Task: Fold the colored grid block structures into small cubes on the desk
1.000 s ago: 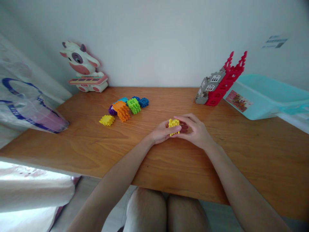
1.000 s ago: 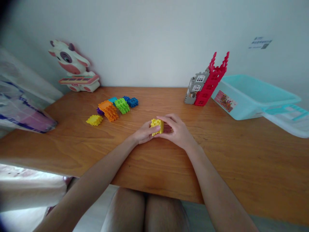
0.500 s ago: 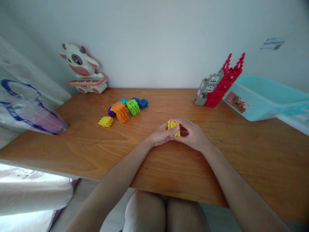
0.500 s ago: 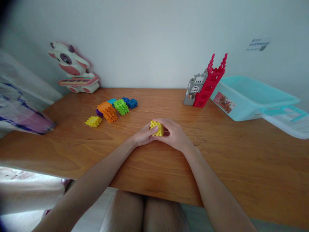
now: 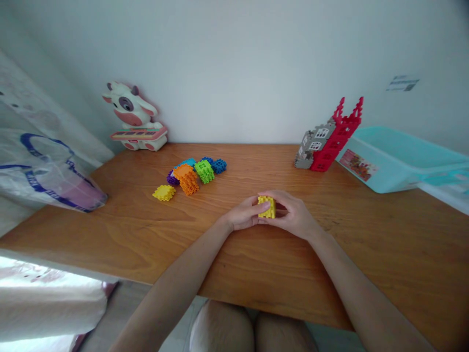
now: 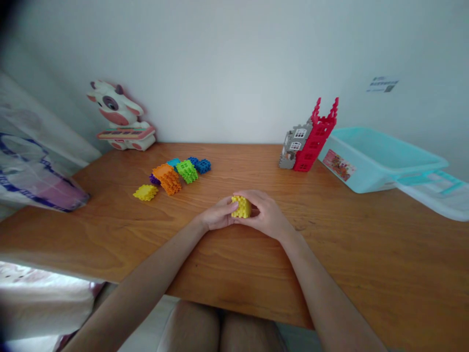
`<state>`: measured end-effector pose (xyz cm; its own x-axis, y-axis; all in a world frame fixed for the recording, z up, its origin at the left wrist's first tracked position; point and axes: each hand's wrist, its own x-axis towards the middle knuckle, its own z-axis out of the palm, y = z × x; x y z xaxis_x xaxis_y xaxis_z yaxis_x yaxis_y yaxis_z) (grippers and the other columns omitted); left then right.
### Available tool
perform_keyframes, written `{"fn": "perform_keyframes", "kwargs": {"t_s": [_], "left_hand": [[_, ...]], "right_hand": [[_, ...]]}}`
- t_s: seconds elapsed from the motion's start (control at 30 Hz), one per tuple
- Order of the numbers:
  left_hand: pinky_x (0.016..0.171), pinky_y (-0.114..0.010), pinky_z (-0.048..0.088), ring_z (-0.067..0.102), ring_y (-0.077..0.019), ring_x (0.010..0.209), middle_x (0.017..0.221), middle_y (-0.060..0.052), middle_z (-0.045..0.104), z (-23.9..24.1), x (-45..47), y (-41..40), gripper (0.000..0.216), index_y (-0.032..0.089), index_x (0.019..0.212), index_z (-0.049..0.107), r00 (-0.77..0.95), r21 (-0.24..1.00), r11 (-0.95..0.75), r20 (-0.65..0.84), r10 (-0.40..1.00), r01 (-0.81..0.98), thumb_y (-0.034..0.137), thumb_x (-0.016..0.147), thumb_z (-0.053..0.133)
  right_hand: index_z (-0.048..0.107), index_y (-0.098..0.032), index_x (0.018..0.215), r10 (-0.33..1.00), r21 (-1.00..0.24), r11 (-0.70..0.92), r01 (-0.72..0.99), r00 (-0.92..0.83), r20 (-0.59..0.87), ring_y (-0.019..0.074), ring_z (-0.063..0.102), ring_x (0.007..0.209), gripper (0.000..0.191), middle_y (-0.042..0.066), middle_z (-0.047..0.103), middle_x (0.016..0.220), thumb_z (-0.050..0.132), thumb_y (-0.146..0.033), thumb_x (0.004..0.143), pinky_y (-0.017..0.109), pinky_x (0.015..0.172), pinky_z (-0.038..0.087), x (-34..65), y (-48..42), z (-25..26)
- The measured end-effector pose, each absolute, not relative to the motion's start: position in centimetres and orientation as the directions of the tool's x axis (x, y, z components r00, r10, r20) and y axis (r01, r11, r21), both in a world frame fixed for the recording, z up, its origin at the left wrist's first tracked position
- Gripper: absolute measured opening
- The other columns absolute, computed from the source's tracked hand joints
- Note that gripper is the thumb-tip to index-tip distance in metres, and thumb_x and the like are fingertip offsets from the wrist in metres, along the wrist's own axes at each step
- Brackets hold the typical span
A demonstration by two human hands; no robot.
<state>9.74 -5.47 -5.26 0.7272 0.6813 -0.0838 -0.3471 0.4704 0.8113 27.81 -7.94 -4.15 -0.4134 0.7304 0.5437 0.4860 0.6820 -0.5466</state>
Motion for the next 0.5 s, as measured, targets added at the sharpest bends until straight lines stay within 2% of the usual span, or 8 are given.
{"fn": "perform_keyframes", "kwargs": {"t_s": [0.13, 0.3, 0.5], "left_hand": [[0.078, -0.026, 0.052, 0.067, -0.0160, 0.087, 0.103, -0.010, 0.070, -4.97, 9.55, -5.41, 0.052, 0.014, 0.107, 0.067, 0.737, 0.828, 0.444, -0.055, 0.673, -0.343, 0.025, 0.062, 0.090], [0.076, -0.025, 0.052, 0.068, -0.0165, 0.085, 0.099, -0.010, 0.071, -5.00, 9.70, -5.30, 0.048, 0.012, 0.103, 0.068, 0.735, 0.836, 0.433, -0.053, 0.676, -0.337, 0.026, 0.062, 0.089], [0.071, -0.023, 0.051, 0.065, -0.0126, 0.075, 0.087, -0.006, 0.068, -5.24, 9.51, -5.13, 0.039, 0.013, 0.097, 0.068, 0.753, 0.810, 0.454, -0.025, 0.658, -0.370, 0.024, 0.065, 0.087]], "right_hand": [[0.054, -0.033, 0.135, 0.685, -0.510, 0.727, 0.460, -0.437, 0.583, 0.0251, 0.061, 0.119, 0.053, 0.005, 0.064, 0.132, 0.072, -0.036, 0.085, 0.045, 0.103, 0.049, 27.77, -7.98, -3.71], [0.050, -0.034, 0.140, 0.708, -0.527, 0.705, 0.474, -0.443, 0.550, 0.0250, 0.060, 0.118, 0.063, 0.005, 0.064, 0.131, 0.075, -0.038, 0.082, 0.043, 0.101, 0.050, 27.97, -8.01, -3.59], [0.052, -0.035, 0.137, 0.728, -0.546, 0.686, 0.482, -0.432, 0.533, 0.0250, 0.062, 0.115, 0.061, 0.004, 0.066, 0.127, 0.076, -0.040, 0.081, 0.043, 0.100, 0.051, 28.20, -7.98, -3.55]]}}
